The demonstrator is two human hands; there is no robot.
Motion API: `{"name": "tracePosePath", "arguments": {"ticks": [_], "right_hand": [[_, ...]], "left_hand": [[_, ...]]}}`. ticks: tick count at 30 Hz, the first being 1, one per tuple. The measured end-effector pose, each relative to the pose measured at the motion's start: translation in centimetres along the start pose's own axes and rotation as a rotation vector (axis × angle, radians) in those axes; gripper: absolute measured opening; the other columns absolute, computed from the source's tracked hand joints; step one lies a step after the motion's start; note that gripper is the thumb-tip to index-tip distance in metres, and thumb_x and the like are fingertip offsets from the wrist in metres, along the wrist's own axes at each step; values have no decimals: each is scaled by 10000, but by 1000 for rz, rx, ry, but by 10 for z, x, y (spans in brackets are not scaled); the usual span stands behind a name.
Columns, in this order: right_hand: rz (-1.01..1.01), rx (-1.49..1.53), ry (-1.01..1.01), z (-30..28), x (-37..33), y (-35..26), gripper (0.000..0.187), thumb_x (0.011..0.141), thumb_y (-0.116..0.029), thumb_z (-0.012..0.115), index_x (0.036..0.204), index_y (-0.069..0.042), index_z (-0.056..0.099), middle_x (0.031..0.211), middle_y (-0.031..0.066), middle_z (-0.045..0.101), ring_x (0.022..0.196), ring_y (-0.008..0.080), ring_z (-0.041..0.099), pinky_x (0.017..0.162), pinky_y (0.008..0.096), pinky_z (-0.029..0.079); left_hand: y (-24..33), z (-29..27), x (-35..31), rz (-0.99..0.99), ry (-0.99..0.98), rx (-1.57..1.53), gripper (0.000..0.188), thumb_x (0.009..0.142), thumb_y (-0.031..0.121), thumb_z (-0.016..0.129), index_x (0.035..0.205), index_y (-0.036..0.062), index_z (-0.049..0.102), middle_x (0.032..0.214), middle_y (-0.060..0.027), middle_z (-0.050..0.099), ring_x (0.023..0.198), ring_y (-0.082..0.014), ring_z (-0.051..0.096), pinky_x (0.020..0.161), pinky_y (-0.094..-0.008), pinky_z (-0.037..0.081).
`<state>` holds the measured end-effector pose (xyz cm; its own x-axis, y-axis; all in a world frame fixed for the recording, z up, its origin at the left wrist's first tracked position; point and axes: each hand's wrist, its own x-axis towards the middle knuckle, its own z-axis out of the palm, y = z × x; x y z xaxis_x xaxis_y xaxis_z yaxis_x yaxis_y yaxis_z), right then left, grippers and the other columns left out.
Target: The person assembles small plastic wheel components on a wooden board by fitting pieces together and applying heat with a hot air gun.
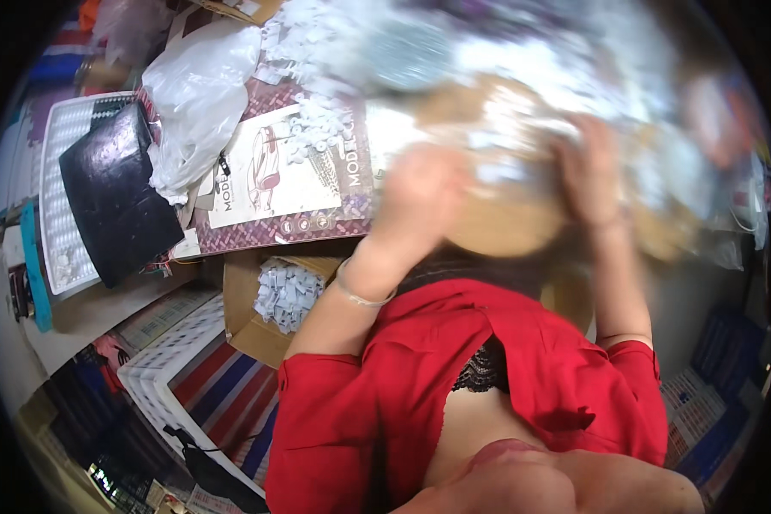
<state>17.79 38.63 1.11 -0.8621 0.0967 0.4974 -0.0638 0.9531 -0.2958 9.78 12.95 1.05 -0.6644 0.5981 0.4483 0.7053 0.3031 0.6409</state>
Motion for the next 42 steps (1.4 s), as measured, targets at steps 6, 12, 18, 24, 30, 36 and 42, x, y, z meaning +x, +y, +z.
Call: {"name": "tracePosePath", "arguments": {"ticks": [6,12,18,24,30,36,42], "right_hand": [[-235,488,-433,52,64,-102,184,800,-19,599,981,-50,609,932,143,584,868,356,629,730,421,527],[-401,217,-454,102,95,-146,106,803,-72,591,858,-10,657,955,164,632,915,328,652,770,408,542],[17,335,-386,19,58,-88,82,871,-119,621,941,-82,643,906,142,634,888,363,620,780,431,510],[-117,317,-245,24,37,-29,105,820,-70,699,904,-71,637,889,88,652,842,303,633,742,400,516],[-310,365,-209,32,35,-10,94,823,-89,704,900,-83,652,908,57,665,855,271,629,769,366,484],[-114,196,-360,26,44,-18,138,820,-201,717,917,-106,694,913,52,637,888,273,604,819,381,443],[165,488,-276,8,33,-45,148,873,-125,692,1005,-58,699,861,100,673,816,273,654,744,365,531]], "left_hand": [[-47,-47,-23,-362,174,305,54,837,42,663,881,10,665,873,-156,586,833,-343,570,751,-445,457],[-37,-54,-25,-330,119,281,40,829,16,664,867,6,665,842,-149,584,824,-340,567,744,-433,454],[-21,-49,-16,-334,121,0,90,842,-18,653,924,3,684,862,-126,613,808,-294,608,725,-372,490],[8,1,31,-60,-132,-65,258,746,-71,618,972,16,707,911,-136,571,888,-319,551,808,-409,463],[7,20,28,47,-159,273,265,768,-7,601,1001,27,723,890,-145,545,891,-314,534,808,-388,463],[15,19,28,44,-212,386,261,775,19,611,1010,30,723,905,-143,551,900,-302,531,826,-386,456],[6,15,32,170,-86,163,259,777,-26,657,1032,17,670,886,-124,600,838,-303,562,763,-390,472]]}}
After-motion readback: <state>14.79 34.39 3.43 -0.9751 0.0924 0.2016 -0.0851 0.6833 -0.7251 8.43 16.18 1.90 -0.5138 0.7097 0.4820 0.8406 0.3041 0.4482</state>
